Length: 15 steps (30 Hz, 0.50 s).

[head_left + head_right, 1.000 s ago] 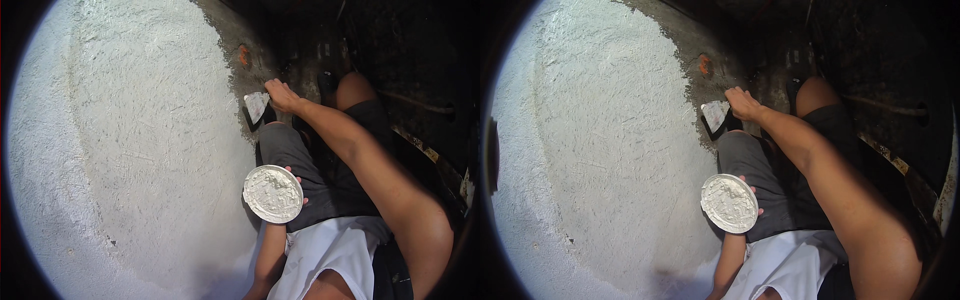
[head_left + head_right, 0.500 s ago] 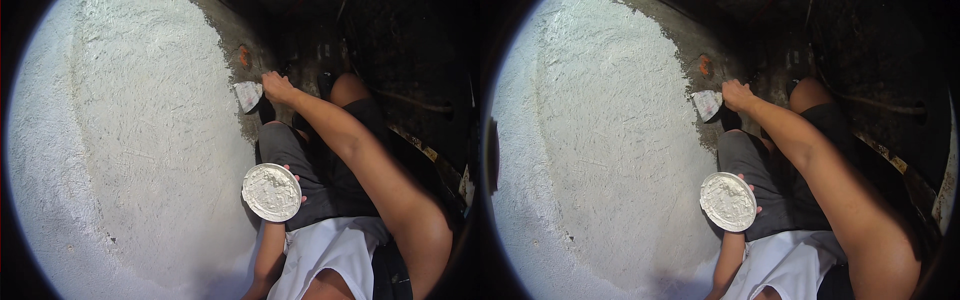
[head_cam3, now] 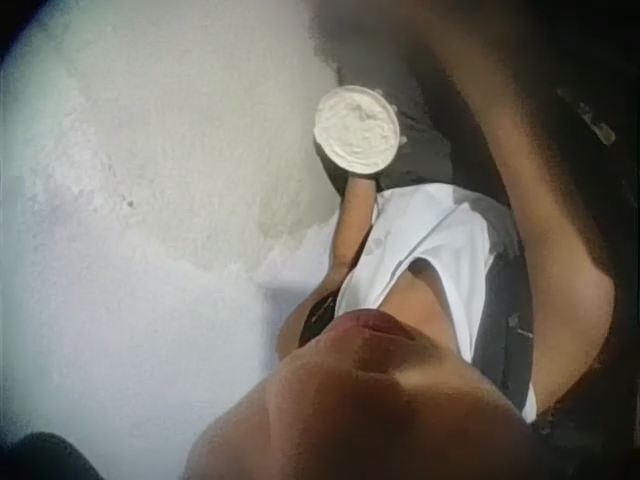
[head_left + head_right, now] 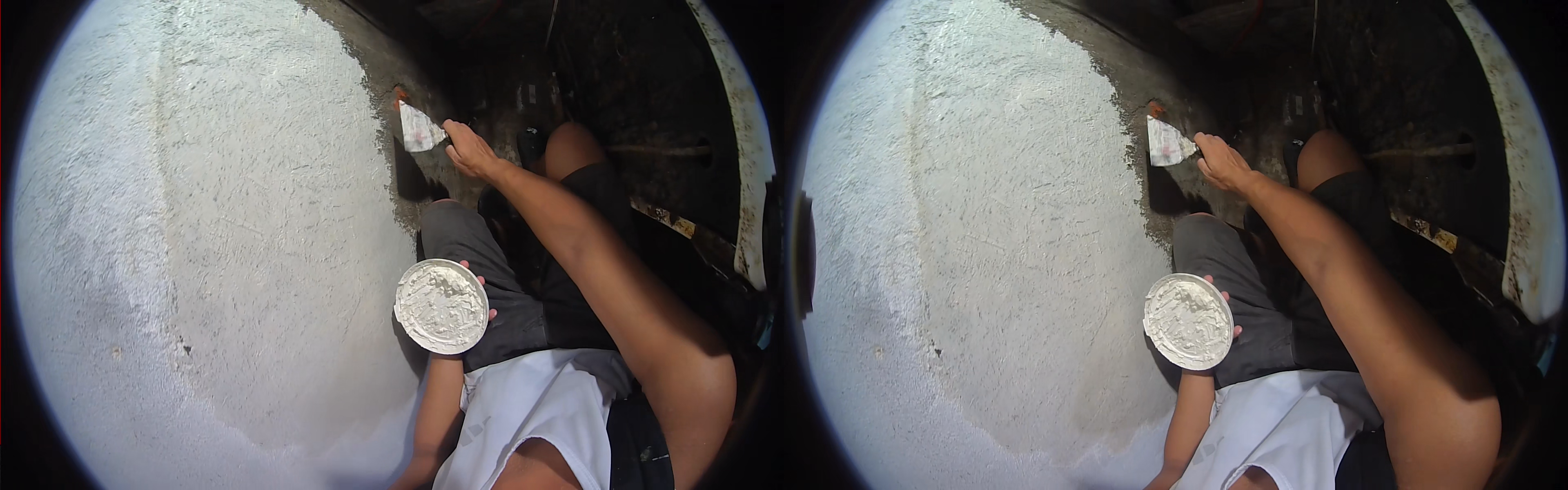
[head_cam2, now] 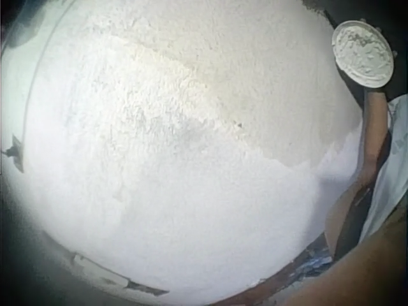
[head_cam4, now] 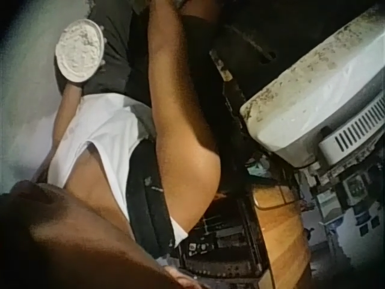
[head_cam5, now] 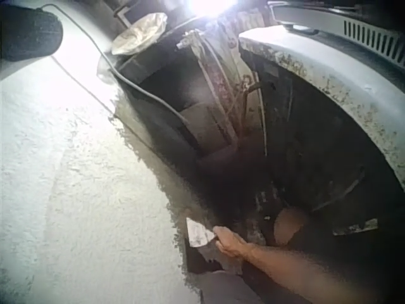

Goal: Apply plaster or putty to a wall using a putty knife to fill in cracks and smooth the surface.

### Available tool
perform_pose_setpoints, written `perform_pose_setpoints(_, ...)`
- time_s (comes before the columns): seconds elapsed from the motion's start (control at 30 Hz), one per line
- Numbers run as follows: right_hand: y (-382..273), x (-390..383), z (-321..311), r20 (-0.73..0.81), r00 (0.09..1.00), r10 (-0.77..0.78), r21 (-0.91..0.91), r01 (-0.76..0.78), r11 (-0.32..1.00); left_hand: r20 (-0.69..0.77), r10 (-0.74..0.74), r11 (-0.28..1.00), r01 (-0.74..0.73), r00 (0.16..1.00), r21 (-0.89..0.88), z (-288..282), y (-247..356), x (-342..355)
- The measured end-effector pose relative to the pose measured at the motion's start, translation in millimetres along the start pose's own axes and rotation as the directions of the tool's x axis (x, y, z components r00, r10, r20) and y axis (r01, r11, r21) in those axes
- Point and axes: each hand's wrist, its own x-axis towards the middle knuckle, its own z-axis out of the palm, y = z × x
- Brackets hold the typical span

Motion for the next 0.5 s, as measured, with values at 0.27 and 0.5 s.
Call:
perform_pose_setpoints(0.27,-28.9,6.2,-30.8,-0.052,0.988,0.147,0.204,-0.133,0.970,-0.027,0.035,0.998,-0.033,0.999,0.054,-1.3,-3.8,-3.7)
perform_pose_setpoints(0.5,-29.4,1.7,-19.6,0.202,0.906,0.373,-0.046,-0.372,0.927,0.031,0.021,0.998,-0.023,0.999,0.057,-5.0,-6.3,-4.7)
